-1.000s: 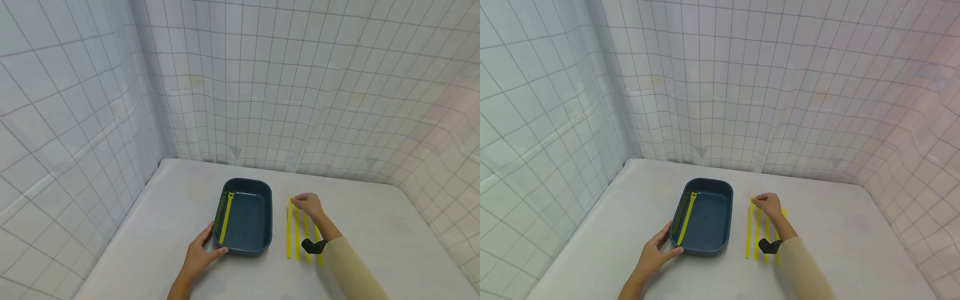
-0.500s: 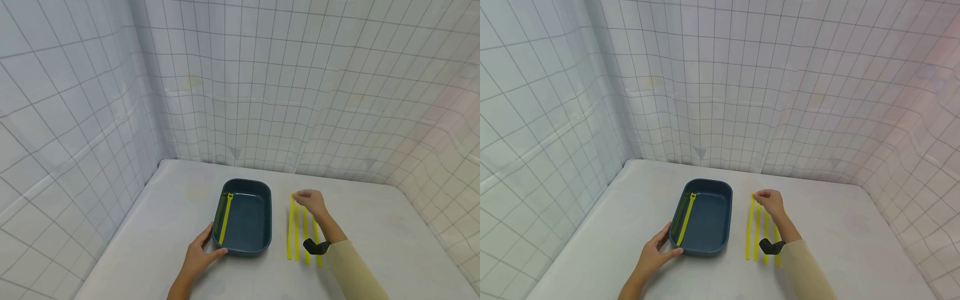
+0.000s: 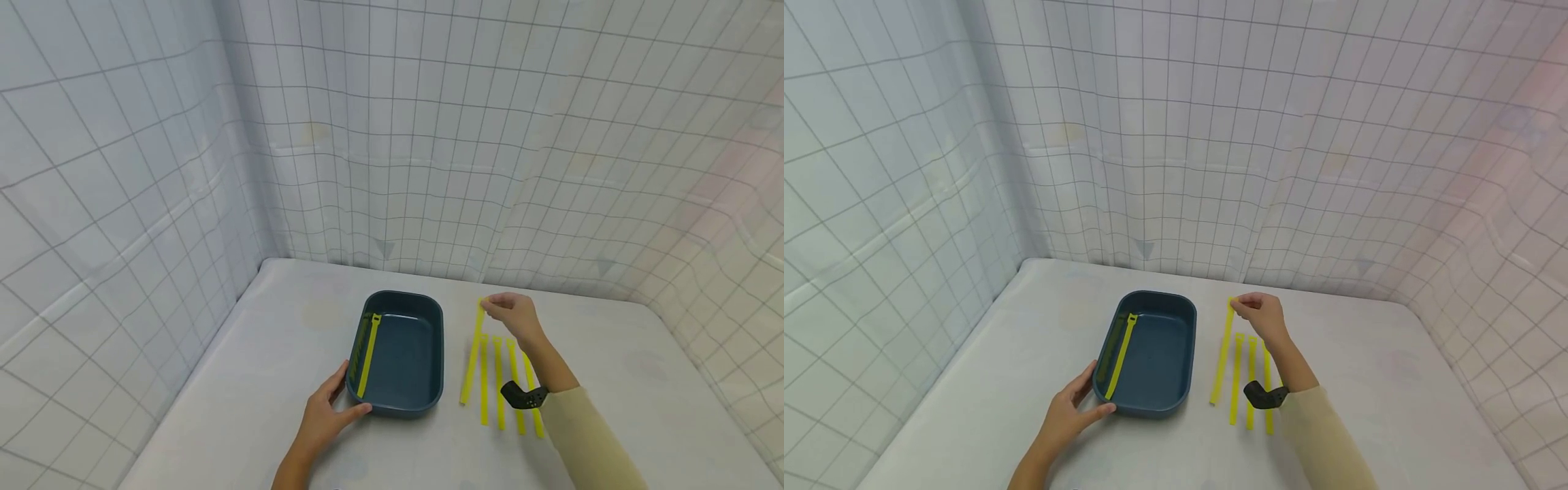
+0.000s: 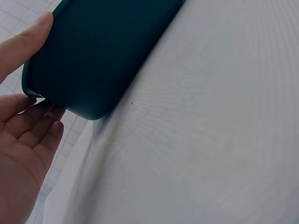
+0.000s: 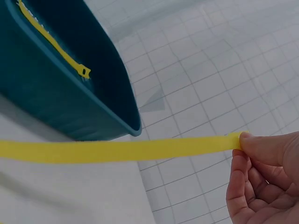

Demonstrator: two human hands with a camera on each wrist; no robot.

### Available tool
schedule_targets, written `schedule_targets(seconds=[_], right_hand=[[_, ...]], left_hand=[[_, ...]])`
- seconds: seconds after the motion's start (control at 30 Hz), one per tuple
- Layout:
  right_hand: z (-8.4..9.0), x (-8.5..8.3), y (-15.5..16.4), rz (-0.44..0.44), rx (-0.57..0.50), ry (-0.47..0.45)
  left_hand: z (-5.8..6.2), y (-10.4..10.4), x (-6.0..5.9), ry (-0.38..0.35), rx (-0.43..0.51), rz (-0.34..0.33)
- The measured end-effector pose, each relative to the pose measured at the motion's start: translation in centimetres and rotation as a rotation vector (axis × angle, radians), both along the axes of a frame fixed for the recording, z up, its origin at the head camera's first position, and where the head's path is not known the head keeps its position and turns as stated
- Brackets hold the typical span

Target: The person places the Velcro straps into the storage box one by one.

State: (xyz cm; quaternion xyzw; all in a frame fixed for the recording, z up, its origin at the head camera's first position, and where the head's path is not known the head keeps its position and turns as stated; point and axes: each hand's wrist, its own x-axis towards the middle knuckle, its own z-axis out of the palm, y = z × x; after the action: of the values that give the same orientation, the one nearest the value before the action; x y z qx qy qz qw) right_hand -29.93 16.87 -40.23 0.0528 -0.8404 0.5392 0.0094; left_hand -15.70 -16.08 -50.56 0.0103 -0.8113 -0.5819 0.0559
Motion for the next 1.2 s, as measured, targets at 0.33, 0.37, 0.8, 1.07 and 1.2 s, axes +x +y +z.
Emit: schedule_targets(seconds=[0.33,0.37,0.8,1.07,1.2], right_hand=[[3.2,-0.1,-0.2,0.028,-0.051,0.036],[3.5,-0.1,-0.3,0.028,-0.057,0.038],[6.8,0.4,-2.6,-0.005,-0.079,0.123],[7.8,0.6,-4.2,0.006,-0.159,0.134],[7.6,0.8,-5.5,0.027,-0.194,0.114]], left_hand=[[0.3,0.2,0.1,0.01,0.024,-0.019],[0.3,0.2,0.1,0.008,0.027,-0.021],[0.4,0.1,0.3,0.013,0.031,-0.027],[0.2,0.0,0.3,0.018,0.023,-0.029],[0.2,0.0,0.2,0.018,0.011,-0.026]])
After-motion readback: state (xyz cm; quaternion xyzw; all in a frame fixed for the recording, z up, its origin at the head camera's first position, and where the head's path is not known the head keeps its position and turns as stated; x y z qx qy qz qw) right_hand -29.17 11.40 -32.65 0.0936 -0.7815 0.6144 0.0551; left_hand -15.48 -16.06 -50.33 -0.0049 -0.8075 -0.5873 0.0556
